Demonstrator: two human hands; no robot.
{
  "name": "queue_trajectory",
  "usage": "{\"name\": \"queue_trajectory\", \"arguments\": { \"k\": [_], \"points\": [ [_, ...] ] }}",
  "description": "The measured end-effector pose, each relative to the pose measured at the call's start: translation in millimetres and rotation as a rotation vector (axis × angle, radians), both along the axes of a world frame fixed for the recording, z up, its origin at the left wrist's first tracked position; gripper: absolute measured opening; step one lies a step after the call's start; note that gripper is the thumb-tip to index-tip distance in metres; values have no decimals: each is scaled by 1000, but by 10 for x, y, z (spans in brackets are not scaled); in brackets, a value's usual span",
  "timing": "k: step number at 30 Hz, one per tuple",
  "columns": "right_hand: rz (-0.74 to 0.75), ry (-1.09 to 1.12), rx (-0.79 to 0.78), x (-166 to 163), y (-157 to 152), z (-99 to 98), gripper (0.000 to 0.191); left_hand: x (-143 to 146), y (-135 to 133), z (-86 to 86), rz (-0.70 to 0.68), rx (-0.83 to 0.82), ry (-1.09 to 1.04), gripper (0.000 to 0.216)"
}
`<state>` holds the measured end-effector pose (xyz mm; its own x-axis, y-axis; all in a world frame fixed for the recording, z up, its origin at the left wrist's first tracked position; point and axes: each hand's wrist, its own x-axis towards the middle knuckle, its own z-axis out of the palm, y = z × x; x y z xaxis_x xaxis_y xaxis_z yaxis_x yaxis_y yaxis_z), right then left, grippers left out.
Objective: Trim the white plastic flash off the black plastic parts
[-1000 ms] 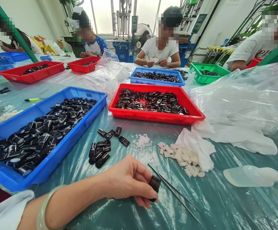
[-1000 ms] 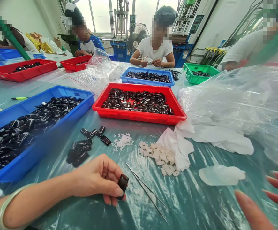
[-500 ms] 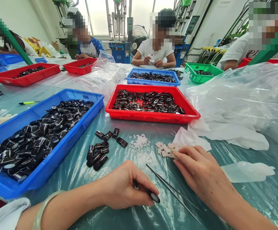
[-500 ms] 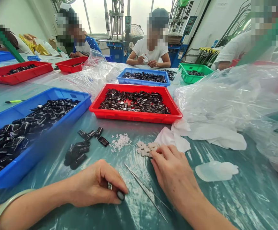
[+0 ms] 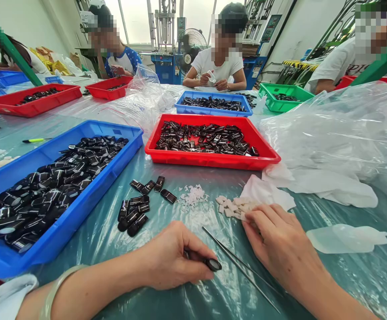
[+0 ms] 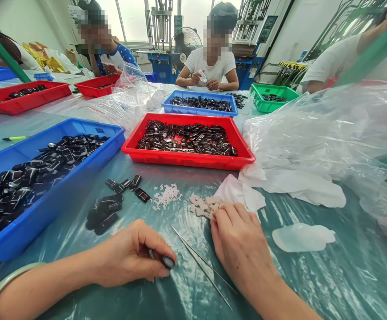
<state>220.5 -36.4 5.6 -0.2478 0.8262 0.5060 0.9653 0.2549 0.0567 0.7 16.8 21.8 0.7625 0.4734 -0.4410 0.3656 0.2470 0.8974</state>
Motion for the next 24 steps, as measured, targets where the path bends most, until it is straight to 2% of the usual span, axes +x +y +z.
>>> {"name": "queue_trajectory", "arguments": {
  "k": [6,11,14,19,24],
  "points": [
    [107,202,37,-100,-103,101,8,3,5,-33,4,17,-9,24],
    [285,630,-301,-266,-219,241,8,10,16,-21,-19,39,-22,25],
    [391,801,-377,-339,-246,248,13,15,25,0,-58,49,-51,20],
    [410,852,-418,-410,-292,186,17,20,25,31,-78,98,-68,20],
    [424,785,-361,-445,-319,171,19,12,14,34,-94,152,-67,20]
  ]
}}
